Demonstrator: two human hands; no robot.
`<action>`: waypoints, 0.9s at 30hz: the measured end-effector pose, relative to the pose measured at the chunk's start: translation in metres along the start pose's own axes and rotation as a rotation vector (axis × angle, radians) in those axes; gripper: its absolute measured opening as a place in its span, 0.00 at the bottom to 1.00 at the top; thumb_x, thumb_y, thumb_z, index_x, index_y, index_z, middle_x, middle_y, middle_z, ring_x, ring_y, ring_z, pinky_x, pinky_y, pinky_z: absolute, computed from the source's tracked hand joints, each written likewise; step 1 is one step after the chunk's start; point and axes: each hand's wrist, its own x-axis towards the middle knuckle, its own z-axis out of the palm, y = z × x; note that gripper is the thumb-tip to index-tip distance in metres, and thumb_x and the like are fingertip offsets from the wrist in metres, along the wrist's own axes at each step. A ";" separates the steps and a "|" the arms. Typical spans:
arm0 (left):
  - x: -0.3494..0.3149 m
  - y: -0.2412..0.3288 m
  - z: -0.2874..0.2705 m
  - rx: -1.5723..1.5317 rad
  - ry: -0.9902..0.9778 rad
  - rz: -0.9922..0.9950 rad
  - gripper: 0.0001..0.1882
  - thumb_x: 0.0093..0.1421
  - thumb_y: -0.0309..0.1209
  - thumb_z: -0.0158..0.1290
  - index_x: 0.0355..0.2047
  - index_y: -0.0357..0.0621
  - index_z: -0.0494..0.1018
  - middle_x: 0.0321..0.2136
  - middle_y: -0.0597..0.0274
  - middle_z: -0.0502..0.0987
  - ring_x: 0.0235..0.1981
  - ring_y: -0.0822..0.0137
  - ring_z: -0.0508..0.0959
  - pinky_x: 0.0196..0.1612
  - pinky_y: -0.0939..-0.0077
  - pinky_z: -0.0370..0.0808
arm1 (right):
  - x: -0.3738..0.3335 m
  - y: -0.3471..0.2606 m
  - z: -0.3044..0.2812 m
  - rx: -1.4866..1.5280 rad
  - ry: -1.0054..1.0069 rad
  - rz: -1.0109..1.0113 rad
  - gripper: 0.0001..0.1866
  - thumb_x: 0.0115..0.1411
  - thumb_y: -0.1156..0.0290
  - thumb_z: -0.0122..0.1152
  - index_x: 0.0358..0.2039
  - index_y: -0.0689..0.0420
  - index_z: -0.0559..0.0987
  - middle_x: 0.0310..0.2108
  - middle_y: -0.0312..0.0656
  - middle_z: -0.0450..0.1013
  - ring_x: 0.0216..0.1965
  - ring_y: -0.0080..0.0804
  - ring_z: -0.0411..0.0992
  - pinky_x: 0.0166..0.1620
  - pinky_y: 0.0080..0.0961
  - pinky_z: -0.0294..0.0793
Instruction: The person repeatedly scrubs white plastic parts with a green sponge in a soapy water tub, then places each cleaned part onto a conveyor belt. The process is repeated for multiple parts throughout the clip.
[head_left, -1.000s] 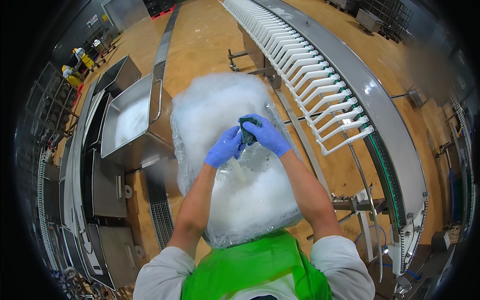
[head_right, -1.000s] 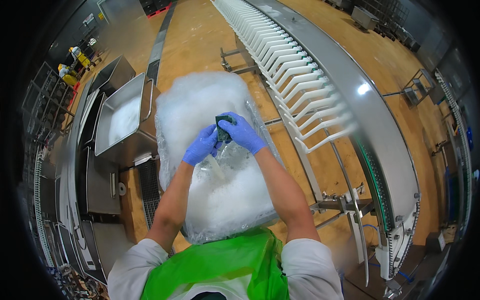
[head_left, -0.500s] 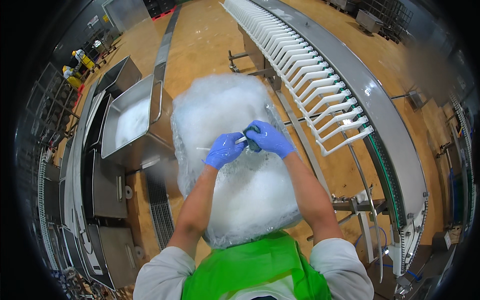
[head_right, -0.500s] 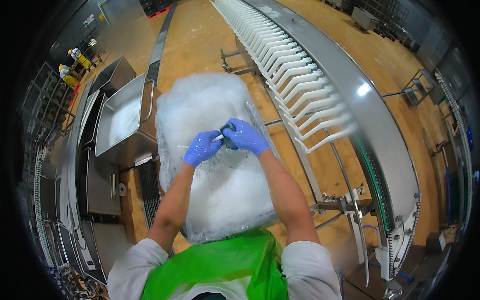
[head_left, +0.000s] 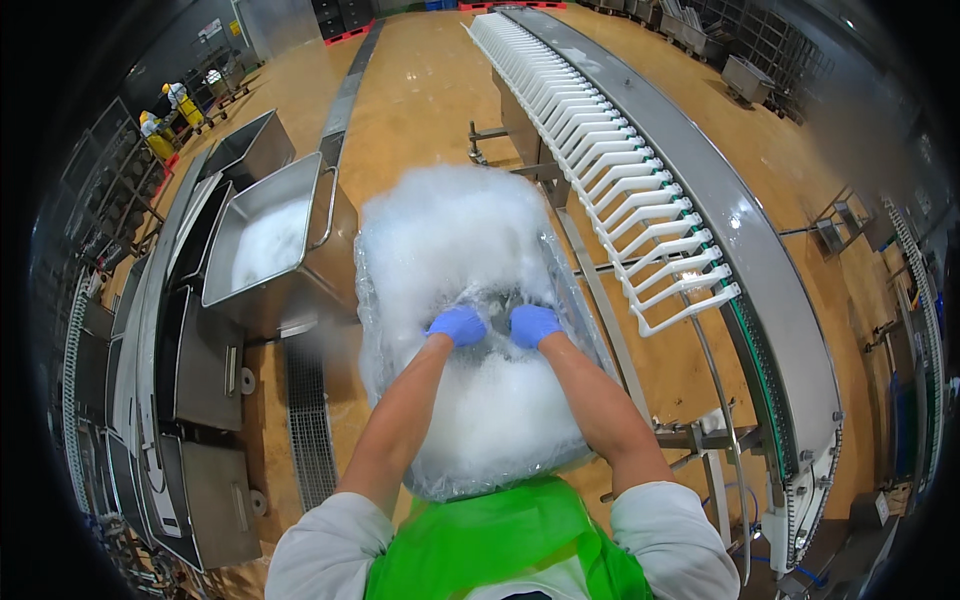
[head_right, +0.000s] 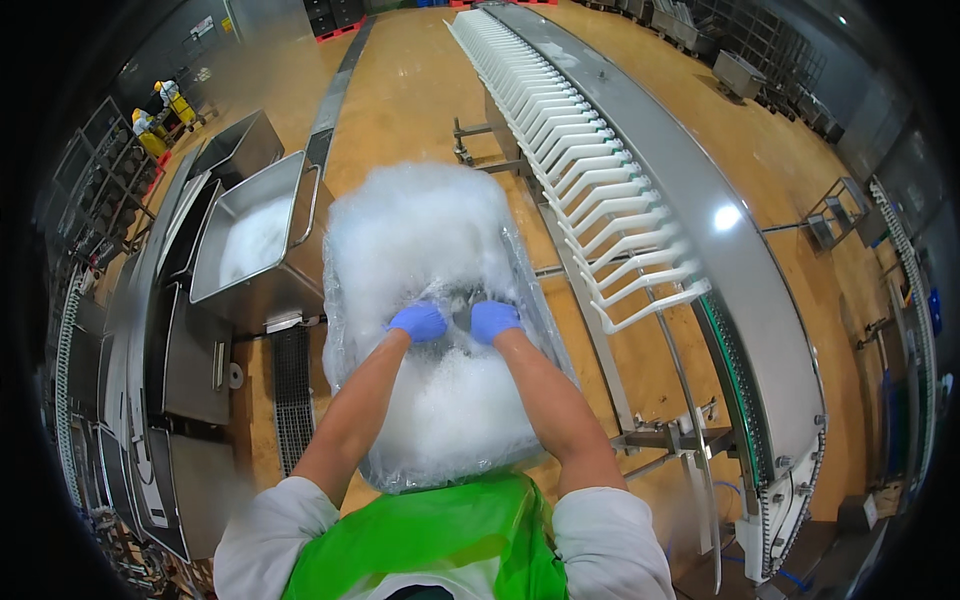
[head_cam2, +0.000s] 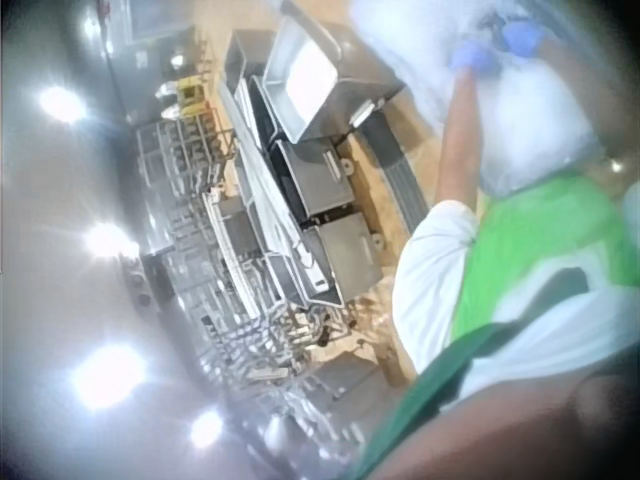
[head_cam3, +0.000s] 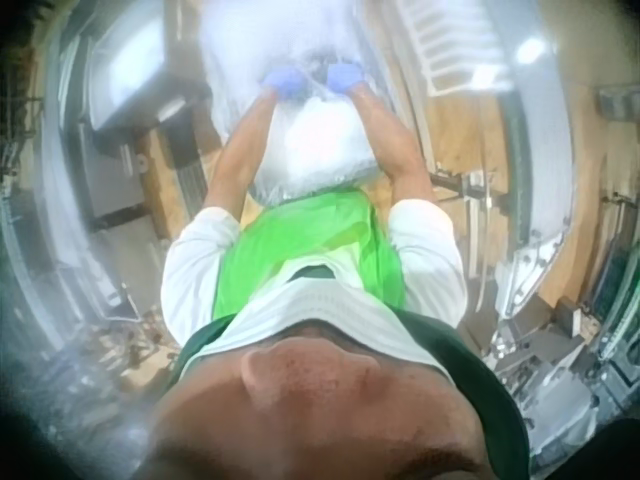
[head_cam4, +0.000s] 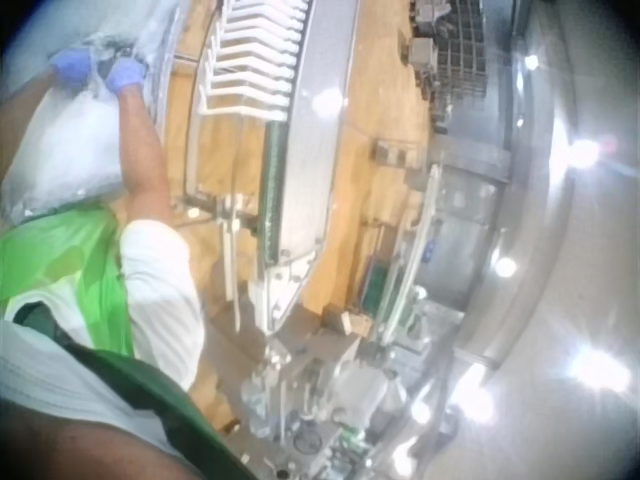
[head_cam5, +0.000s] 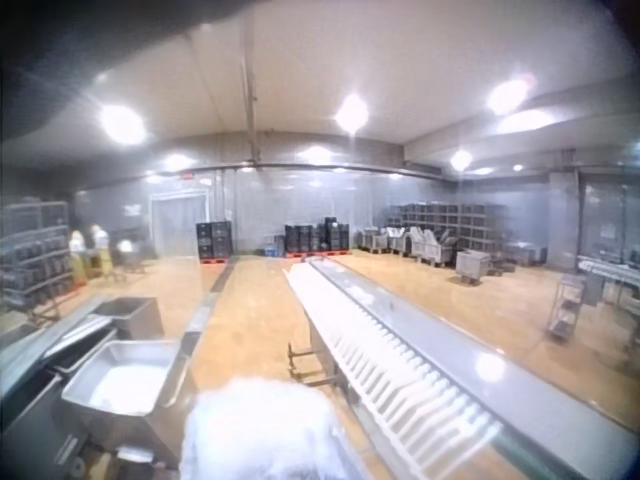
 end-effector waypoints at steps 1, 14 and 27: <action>-0.005 0.000 -0.012 -0.024 0.041 -0.010 0.24 0.58 0.40 0.45 0.49 0.35 0.70 0.42 0.40 0.76 0.43 0.45 0.77 0.48 0.54 0.72 | 0.009 -0.004 -0.022 0.083 -0.178 -0.006 0.12 0.55 0.67 0.55 0.39 0.55 0.77 0.36 0.50 0.75 0.36 0.49 0.75 0.39 0.46 0.74; -0.005 0.011 -0.047 -0.634 0.073 -0.244 0.21 0.62 0.40 0.43 0.46 0.34 0.68 0.38 0.41 0.76 0.40 0.48 0.75 0.47 0.58 0.69 | 0.007 -0.035 -0.090 0.510 0.389 -0.212 0.10 0.57 0.69 0.57 0.40 0.50 0.78 0.31 0.44 0.71 0.34 0.43 0.73 0.38 0.38 0.74; -0.025 0.050 -0.080 -0.442 0.009 -0.036 0.22 0.57 0.36 0.47 0.50 0.37 0.69 0.39 0.42 0.77 0.43 0.46 0.77 0.48 0.57 0.70 | 0.024 0.005 -0.104 1.389 -0.125 0.048 0.17 0.61 0.63 0.57 0.41 0.66 0.78 0.32 0.41 0.77 0.34 0.25 0.76 0.40 0.23 0.76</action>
